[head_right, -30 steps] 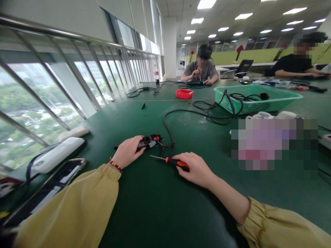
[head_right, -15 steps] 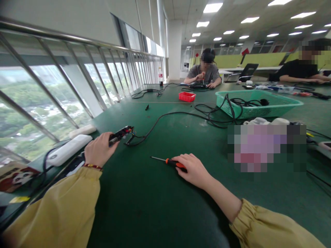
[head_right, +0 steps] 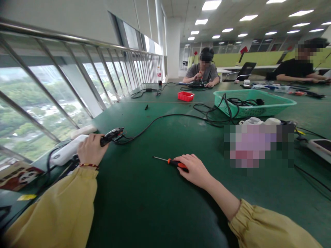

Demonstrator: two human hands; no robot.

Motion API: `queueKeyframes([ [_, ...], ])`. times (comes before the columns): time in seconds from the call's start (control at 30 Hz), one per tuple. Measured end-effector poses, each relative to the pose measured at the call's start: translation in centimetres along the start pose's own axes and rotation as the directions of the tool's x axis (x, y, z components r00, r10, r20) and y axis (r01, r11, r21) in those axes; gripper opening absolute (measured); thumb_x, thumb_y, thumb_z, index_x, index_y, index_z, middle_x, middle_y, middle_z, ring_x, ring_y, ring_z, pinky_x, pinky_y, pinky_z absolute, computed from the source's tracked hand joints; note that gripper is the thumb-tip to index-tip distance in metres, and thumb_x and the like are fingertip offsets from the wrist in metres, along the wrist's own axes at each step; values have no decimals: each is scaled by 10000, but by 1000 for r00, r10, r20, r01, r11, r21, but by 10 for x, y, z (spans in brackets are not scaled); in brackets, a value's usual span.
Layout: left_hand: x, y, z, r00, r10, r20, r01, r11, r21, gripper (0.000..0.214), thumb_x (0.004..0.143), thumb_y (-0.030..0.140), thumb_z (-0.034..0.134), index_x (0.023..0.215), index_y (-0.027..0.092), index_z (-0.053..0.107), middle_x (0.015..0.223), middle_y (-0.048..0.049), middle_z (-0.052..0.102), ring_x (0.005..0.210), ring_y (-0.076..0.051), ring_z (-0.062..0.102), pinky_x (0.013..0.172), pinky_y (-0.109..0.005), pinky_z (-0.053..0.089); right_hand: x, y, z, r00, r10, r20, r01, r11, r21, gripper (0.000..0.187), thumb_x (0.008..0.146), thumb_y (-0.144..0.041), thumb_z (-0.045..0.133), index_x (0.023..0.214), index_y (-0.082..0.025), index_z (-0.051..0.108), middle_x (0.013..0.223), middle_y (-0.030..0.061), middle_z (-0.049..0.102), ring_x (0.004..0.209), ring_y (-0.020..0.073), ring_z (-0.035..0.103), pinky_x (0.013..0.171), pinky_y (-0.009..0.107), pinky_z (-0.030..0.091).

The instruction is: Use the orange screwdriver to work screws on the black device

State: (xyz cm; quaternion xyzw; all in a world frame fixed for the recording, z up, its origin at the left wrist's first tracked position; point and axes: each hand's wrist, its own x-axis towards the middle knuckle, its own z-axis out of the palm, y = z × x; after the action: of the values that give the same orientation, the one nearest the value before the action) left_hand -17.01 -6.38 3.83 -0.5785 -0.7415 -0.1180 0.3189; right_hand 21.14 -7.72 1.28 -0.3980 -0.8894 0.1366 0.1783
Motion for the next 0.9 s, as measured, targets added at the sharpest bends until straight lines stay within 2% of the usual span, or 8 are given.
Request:
queueKeyframes([
  [0.2,-1,-1,-7,999,1,-40,-1,1000,-7,290,852,336,383,1035,172,537,1000,-102,559,917,-270,504,728,-364,318,0,-3,-4,1000,6,5,-6,1000,0,324,793,-200,466,1110,-219,530,1021,52,623,909,188,547,799,355,382],
  [0.4,2,-1,-14,996,-7,-90,1,997,-71,316,836,327,421,1095,174,517,1032,-111,560,943,-279,499,766,-368,326,2,-4,-8,1000,13,9,-13,1000,7,333,785,-193,468,1110,-221,532,987,56,629,882,188,553,782,357,392],
  [0.53,6,10,-17,988,57,-142,-81,983,-166,322,846,333,420,1102,158,508,1010,-111,580,943,-265,519,785,-357,341,4,-5,-9,1000,22,6,-22,999,28,333,780,-194,469,1105,-224,536,994,64,630,899,197,554,795,368,392],
  [0.6,9,24,-19,978,157,-139,-188,951,-246,299,844,323,434,1079,158,516,1004,-106,594,936,-253,532,790,-353,354,5,-6,-10,1000,24,7,-24,999,40,333,779,-186,467,1102,-228,538,986,59,632,889,195,557,790,364,393],
  [0.7,17,58,-23,939,325,-110,-341,847,-408,262,839,290,457,1065,176,524,1018,-95,612,944,-225,550,817,-352,367,7,-8,-12,1000,27,8,-27,999,47,330,776,-173,465,1091,-231,544,970,52,634,876,188,560,784,354,395],
  [0.83,35,111,-26,891,451,-58,-389,690,-610,285,812,308,516,1072,193,526,1031,-76,632,936,-197,573,824,-357,374,8,-9,-13,999,47,0,-47,998,31,340,772,-167,465,1094,-241,545,967,50,634,891,191,561,805,361,388],
  [0.9,43,135,-24,872,490,-20,-377,645,-665,307,794,329,547,1069,194,531,1028,-68,638,931,-192,580,809,-354,384,10,-9,-13,998,65,4,-65,997,39,341,772,-167,462,1094,-247,544,984,52,631,914,197,558,819,370,382],
])
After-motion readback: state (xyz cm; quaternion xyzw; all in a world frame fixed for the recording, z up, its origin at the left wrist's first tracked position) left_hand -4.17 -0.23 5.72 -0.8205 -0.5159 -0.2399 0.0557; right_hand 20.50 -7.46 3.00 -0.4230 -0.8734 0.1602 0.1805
